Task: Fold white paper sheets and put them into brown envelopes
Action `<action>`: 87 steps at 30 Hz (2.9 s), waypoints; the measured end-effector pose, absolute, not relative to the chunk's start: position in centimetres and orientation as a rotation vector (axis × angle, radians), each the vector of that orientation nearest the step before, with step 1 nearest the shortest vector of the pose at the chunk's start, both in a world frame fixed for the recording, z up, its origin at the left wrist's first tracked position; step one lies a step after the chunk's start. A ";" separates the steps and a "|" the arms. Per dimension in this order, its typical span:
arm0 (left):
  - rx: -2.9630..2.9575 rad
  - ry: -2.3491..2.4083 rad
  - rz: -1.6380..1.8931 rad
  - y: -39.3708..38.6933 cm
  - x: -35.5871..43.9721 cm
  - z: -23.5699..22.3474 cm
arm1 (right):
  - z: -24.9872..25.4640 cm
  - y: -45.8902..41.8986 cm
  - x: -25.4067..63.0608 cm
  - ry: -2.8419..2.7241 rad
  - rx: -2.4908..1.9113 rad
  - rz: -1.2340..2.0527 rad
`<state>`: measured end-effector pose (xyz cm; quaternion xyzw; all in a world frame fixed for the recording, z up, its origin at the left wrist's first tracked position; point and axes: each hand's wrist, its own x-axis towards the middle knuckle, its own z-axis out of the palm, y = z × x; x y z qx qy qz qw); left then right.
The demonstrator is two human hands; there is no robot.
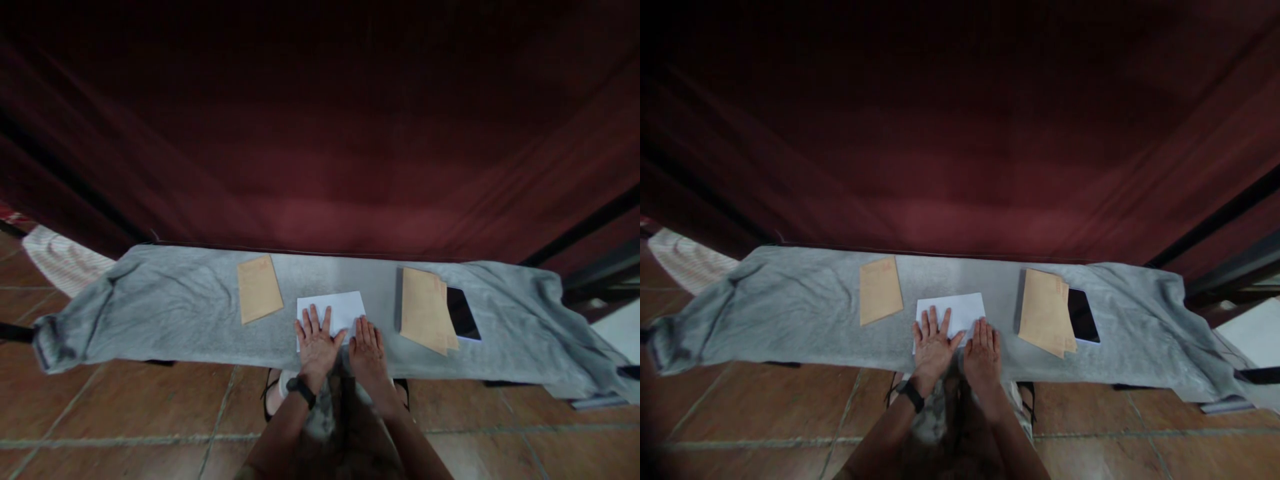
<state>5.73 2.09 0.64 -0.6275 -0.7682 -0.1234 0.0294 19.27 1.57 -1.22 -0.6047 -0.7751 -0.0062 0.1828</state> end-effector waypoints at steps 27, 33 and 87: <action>-2.048 -2.273 -0.273 1.0 -0.7 0.4 | -2.0 3.0 22.2 -2.265 -1.620 -0.035; -1.892 -2.302 -0.370 0.3 -0.2 1.7 | -1.9 2.2 23.2 -2.250 -1.664 -0.043; -2.618 -1.828 -0.267 -4.0 2.2 1.3 | -3.1 -1.4 22.5 -2.403 -1.382 -0.049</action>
